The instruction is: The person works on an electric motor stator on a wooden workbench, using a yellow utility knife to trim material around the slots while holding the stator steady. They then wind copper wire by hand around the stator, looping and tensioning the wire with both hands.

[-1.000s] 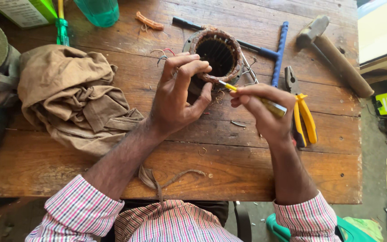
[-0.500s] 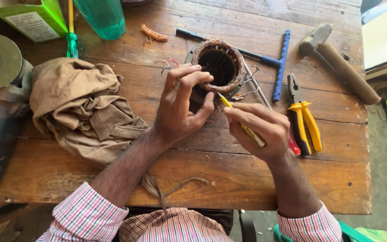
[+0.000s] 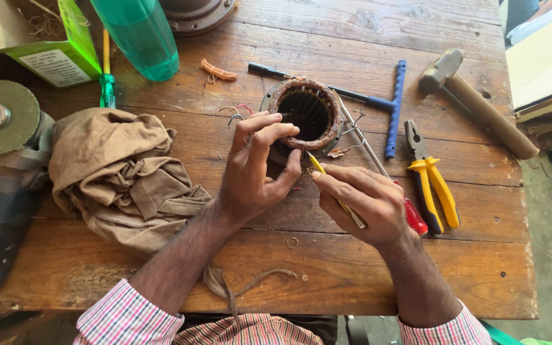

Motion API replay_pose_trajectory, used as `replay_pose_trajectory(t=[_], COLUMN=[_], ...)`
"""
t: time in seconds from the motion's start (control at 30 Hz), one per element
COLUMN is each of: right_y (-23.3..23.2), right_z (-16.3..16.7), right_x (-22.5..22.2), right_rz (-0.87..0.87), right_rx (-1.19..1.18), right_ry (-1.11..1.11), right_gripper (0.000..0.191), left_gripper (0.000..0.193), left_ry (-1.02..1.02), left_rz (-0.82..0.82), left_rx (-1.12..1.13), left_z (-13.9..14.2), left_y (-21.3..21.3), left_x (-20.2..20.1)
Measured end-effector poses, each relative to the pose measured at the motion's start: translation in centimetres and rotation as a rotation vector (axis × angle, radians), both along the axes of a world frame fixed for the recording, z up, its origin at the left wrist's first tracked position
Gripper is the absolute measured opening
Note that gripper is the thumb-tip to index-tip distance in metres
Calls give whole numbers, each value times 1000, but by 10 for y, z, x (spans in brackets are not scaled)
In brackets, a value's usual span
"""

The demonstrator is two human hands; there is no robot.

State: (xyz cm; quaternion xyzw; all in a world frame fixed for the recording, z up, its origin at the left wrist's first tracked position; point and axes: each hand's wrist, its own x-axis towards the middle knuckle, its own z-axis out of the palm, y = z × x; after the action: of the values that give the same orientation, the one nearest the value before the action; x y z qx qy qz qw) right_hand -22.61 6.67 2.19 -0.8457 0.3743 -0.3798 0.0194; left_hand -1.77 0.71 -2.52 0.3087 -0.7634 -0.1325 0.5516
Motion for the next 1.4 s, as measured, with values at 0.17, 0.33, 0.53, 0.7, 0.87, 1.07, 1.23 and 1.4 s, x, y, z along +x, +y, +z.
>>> replay_pose_trajectory(t=[0.17,0.33,0.53,0.7,0.87,1.07,1.23,1.4], right_y=[0,1,2,5,0,-12,-23,-22], right_z=[0,2,0,-7,-11,-27,-52,-59], right_x=[1,0,-3,0,-5,-22,-34,-35], right_rz=[0,24,26,-20,55,142,287,318], right_rx=[5,-6,-55,201,99,497,814,950], right_ry=[4,65,158,-160,-75,-455,-843,-1058], right_gripper=[36,36,37,34,33,22,22,26], left_gripper=[44,44,43,43,43,43,43,43], left_ry=[-9,-13,-4,-18,-12,-27,-31,-36], left_rz=[-5,3,2,-18,-14,-23,-31,-29], left_rx=[9,9,22,10,14,13,12,8], left_z=[-1,-1,-2,-4,-5,-7,-9,-8], left_y=[1,1,2,1,1,1,-1,0], left_x=[1,1,3,3,3,4,3,4])
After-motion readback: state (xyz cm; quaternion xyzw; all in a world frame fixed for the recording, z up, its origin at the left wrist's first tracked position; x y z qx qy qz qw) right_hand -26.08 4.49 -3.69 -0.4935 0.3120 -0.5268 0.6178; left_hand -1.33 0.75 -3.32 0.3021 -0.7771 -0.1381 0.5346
